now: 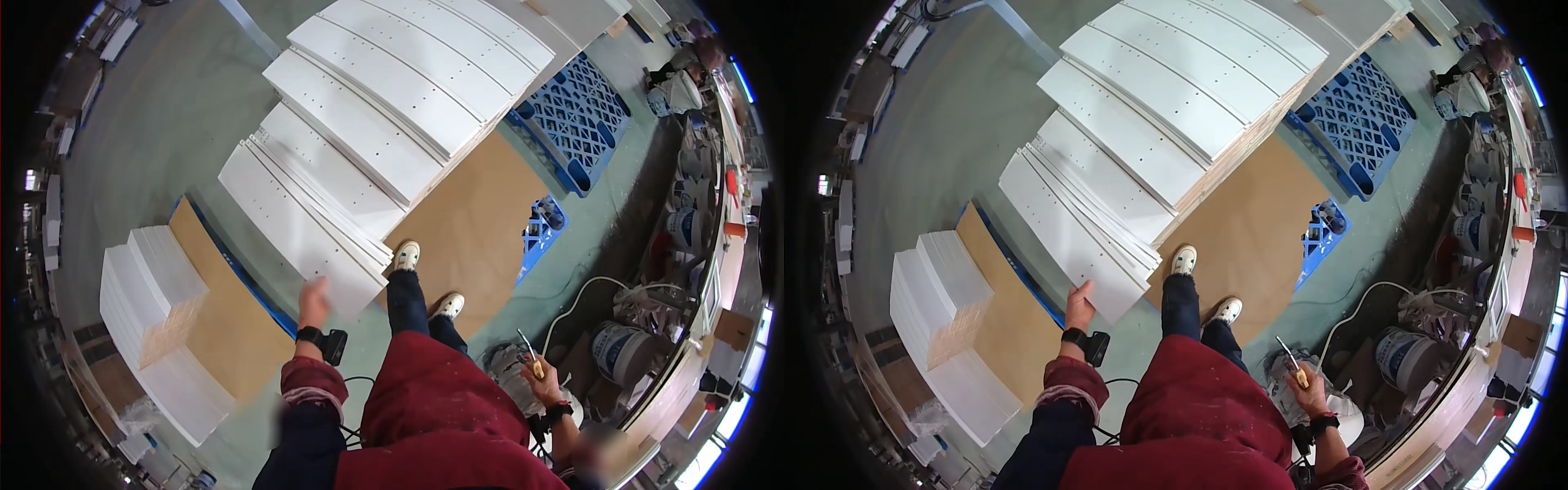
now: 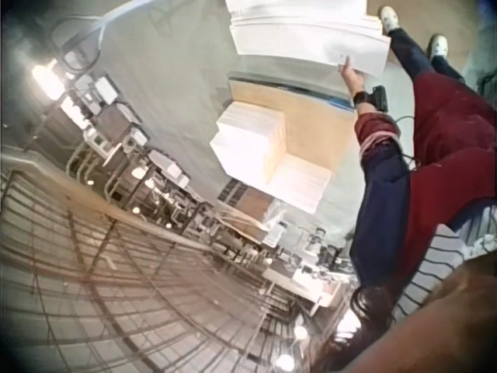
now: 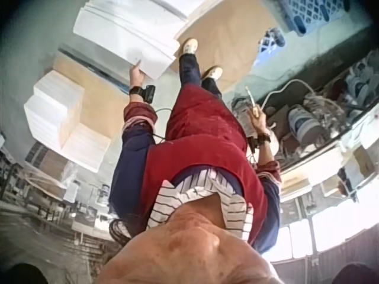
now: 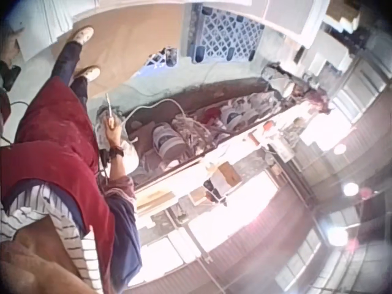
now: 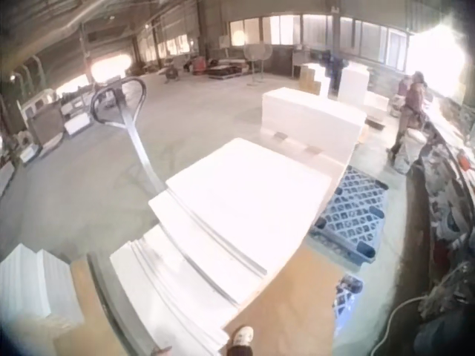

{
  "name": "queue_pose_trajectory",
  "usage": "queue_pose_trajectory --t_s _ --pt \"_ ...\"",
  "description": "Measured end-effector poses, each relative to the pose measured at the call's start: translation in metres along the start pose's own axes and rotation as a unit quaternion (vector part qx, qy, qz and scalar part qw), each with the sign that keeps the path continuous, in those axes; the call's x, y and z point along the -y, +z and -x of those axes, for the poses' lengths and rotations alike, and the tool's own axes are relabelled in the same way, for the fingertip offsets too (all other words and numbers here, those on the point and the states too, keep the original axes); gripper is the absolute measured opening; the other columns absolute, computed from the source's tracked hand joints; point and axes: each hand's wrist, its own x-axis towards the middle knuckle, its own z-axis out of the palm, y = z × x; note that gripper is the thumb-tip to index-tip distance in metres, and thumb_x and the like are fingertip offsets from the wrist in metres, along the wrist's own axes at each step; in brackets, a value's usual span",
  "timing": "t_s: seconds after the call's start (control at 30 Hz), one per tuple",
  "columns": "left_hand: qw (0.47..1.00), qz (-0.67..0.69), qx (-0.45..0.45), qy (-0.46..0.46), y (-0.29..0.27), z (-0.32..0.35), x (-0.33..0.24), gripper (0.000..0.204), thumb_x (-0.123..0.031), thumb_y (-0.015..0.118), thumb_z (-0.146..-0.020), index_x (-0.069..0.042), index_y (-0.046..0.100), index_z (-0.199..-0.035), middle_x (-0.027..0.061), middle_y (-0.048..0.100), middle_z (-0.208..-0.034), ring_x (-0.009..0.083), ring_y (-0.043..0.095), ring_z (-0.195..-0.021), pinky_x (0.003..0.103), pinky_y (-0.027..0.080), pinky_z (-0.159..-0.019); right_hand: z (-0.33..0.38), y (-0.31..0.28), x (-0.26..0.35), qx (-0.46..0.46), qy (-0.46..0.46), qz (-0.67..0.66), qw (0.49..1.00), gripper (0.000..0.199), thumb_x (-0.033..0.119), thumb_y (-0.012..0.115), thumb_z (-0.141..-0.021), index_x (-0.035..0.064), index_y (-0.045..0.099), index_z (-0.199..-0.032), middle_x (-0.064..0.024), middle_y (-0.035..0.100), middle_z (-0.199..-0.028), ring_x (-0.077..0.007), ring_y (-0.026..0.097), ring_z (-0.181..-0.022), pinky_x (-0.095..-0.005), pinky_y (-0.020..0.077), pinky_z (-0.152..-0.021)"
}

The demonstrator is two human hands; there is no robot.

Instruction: The person repeatedly picks up white rectangular panels from a stack on a blue pallet and places them onto a growing pile on the floor. The person uses a small yellow-handled tool in their right hand while handling the panels with their left hand. The task involves repetitive pick-and-place motions in a warehouse setting.

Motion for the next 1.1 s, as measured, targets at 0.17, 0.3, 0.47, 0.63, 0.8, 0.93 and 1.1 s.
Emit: queue_pose_trajectory --t_s 0.17,0.3,0.47,0.63,0.8,0.93,1.1 --pt "0.996 0.038 -0.063 -0.051 -0.030 -0.031 0.036 0.034 -0.001 0.055 -0.076 0.001 0.047 -0.110 0.0102 0.053 -0.105 0.0247 0.052 -0.096 0.039 0.042 -0.084 -0.007 0.009 0.050 0.007 -0.028 0.047 0.998 0.031 0.019 0.063 -0.076 0.0040 0.055 -0.102 -0.0069 0.058 -0.074 -0.0130 0.054 -0.070 -0.0279 0.0443 -0.067" --pt "0.989 -0.068 -0.121 -0.056 -0.040 -0.046 0.047 0.032 -0.003 0.056 -0.076 0.003 0.047 -0.106 0.0112 0.053 -0.103 0.0259 0.053 -0.093 0.036 0.043 -0.082 -0.009 0.012 0.049 0.010 0.013 0.033 0.999 0.031 0.019 0.064 -0.076 0.0041 0.055 -0.101 -0.0062 0.059 -0.074 -0.0128 0.055 -0.070 -0.0276 0.0444 -0.067" --pt "0.858 -0.430 -0.281 0.011 -0.034 -0.063 0.033 0.039 -0.010 0.061 -0.075 0.006 0.045 -0.107 0.0129 0.052 -0.104 0.0250 0.051 -0.094 0.034 0.043 -0.079 -0.008 0.018 0.052 0.025 0.005 0.070 0.997 0.031 0.020 0.064 -0.075 0.0046 0.055 -0.100 -0.0095 0.060 -0.075 -0.0176 0.058 -0.071 -0.0301 0.0453 -0.066" --pt "0.903 -0.394 -0.146 0.090 0.069 -0.066 -0.003 0.049 -0.015 0.059 -0.078 0.007 0.038 -0.116 0.0186 0.041 -0.115 0.0282 0.046 -0.104 0.040 0.042 -0.081 -0.013 0.026 0.038 0.016 -0.004 0.055 0.998 0.032 0.023 0.065 -0.074 0.0057 0.055 -0.100 -0.0126 0.059 -0.074 -0.0243 0.059 -0.072 -0.0322 0.0455 -0.067" --pt "0.978 -0.109 0.001 -0.178 0.178 -0.104 0.014 0.042 -0.019 0.055 -0.081 0.008 0.042 -0.111 0.0219 0.044 -0.114 0.0313 0.046 -0.104 0.046 0.042 -0.085 -0.019 0.026 0.057 0.008 -0.006 0.049 0.999 0.032 0.022 0.065 -0.075 0.0054 0.054 -0.101 -0.0115 0.060 -0.078 -0.0223 0.059 -0.074 -0.0315 0.0455 -0.068" --pt "0.959 -0.125 -0.067 -0.245 0.223 -0.147 0.021 0.040 -0.019 0.048 -0.084 0.013 0.039 -0.107 0.0276 0.047 -0.110 0.0360 0.044 -0.107 0.042 0.040 -0.090 -0.012 0.023 0.056 -0.023 0.001 0.018 1.000 0.032 0.022 0.064 -0.076 0.0050 0.054 -0.101 -0.0118 0.060 -0.079 -0.0228 0.059 -0.074 -0.0315 0.0455 -0.068" --pt "0.929 -0.341 0.063 -0.126 0.189 -0.173 0.032 0.029 -0.016 0.054 -0.079 0.005 0.048 -0.098 0.0197 0.056 -0.087 0.0301 0.056 -0.078 0.041 0.047 -0.067 -0.003 0.035 0.042 -0.031 0.006 0.017 0.999 0.031 0.023 0.064 -0.076 0.0051 0.055 -0.100 -0.0149 0.060 -0.080 -0.0261 0.059 -0.075 -0.0324 0.0458 -0.068"
